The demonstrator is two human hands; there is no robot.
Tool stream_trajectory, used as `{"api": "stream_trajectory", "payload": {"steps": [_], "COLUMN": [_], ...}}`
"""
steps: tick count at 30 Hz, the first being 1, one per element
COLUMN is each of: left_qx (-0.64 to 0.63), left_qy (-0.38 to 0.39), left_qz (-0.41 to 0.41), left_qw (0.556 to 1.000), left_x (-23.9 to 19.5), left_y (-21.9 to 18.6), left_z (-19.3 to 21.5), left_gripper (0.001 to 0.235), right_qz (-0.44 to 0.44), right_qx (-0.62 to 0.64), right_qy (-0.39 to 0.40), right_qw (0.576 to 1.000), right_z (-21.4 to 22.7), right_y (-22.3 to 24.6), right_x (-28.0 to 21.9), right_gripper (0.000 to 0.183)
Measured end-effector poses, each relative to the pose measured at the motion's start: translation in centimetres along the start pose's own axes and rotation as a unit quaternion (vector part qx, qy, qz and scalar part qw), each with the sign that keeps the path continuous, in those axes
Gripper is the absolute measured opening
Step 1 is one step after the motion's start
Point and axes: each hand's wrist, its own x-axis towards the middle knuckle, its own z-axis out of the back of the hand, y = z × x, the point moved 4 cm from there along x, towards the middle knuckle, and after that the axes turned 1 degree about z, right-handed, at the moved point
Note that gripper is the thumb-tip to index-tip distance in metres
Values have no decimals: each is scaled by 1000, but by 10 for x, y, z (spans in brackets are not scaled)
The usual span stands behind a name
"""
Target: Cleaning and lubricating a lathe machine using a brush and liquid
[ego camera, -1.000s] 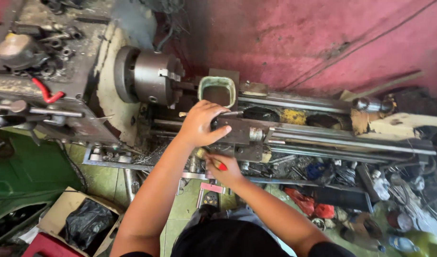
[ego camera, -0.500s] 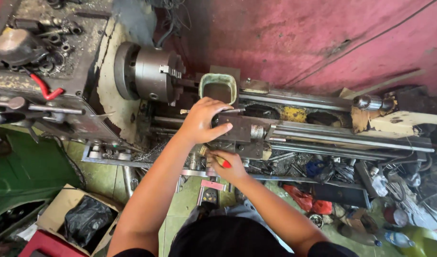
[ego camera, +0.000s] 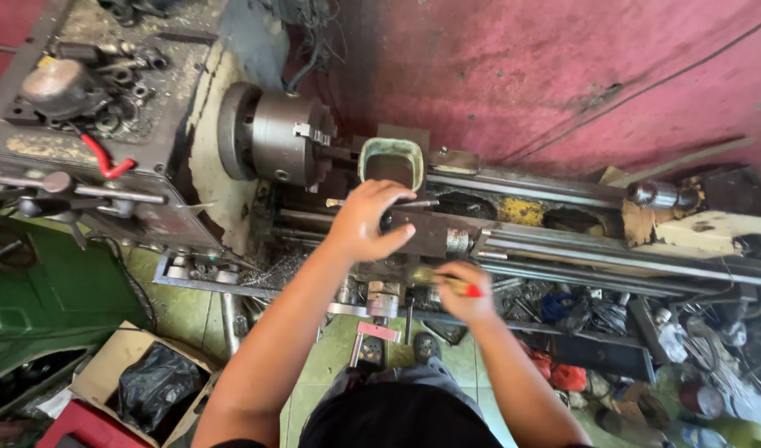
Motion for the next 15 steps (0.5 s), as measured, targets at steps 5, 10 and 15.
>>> {"api": "stream_trajectory", "payload": {"steps": [5,10,15], "left_qx": [-24,-46,-3], "left_qy": [-60,-71,-64], "left_qz": [26,45,24], "left_qw": [998,995,998], "left_x": [-9,-7,-5], "left_y": [11,8,10], "left_z": [-2,2,-1], "left_gripper": [56,53,49], "right_qz": [-76,-41,54], "right_qx": [5,-37,-112], "right_qy": [-86,-101,-5], "right_qw": [993,993,992], "right_z": [63,32,-34], "right_y": [2,27,-7], "right_x": [39,119,180], "right_gripper": [20,20,22]}}
